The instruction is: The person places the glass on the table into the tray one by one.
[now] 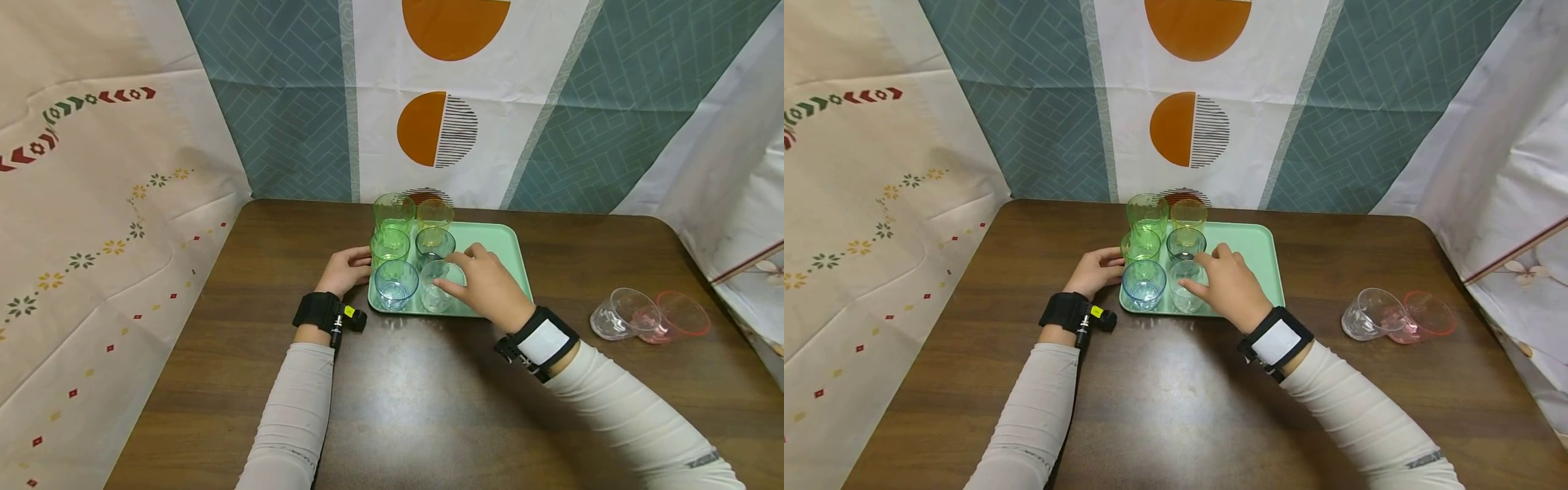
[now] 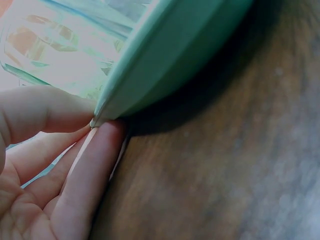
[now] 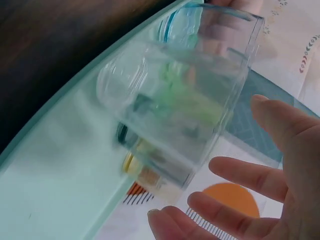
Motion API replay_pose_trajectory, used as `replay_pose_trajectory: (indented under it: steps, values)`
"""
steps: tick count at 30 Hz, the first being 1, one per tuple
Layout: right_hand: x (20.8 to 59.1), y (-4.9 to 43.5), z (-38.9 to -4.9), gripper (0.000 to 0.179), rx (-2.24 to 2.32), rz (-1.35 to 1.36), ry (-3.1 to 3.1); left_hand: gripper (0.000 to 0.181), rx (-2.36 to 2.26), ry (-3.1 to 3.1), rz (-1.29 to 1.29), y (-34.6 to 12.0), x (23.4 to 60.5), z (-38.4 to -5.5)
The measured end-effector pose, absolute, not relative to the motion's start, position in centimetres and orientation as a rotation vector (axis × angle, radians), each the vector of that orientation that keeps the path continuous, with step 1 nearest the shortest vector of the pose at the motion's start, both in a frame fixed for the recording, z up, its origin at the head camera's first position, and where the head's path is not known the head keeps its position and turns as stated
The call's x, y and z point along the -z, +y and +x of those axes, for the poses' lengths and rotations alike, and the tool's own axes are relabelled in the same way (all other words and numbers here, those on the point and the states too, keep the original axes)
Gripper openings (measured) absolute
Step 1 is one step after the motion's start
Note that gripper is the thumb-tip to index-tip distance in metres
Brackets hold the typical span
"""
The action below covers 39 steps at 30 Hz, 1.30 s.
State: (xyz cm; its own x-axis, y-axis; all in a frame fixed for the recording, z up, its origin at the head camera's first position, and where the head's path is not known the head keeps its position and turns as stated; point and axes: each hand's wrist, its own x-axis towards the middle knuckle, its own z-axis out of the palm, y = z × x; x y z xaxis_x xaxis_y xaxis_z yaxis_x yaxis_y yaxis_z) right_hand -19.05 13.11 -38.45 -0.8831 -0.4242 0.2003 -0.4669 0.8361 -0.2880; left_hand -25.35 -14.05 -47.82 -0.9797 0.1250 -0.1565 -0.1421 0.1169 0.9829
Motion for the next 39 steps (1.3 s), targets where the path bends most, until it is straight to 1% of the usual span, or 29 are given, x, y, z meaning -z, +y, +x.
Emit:
replay_pose_trajectory:
  steps: [9, 22, 39]
  values:
    - [38.0, 16.7, -19.1, 0.052, -0.464, 0.612, -2.919, 0.048, -1.962, 2.197, 0.000, -14.0, 47.6, -25.5]
    - [37.5, 24.5, -18.1, 0.046, -0.389, 0.465, -3.006, 0.048, -1.960, 2.200, -0.013, -14.1, 47.5, -25.3]
    - [36.6, 30.9, -16.3, 0.060, -0.236, 0.250, -3.153, 0.047, -1.969, 2.197, -0.003, -14.0, 48.1, -25.4]
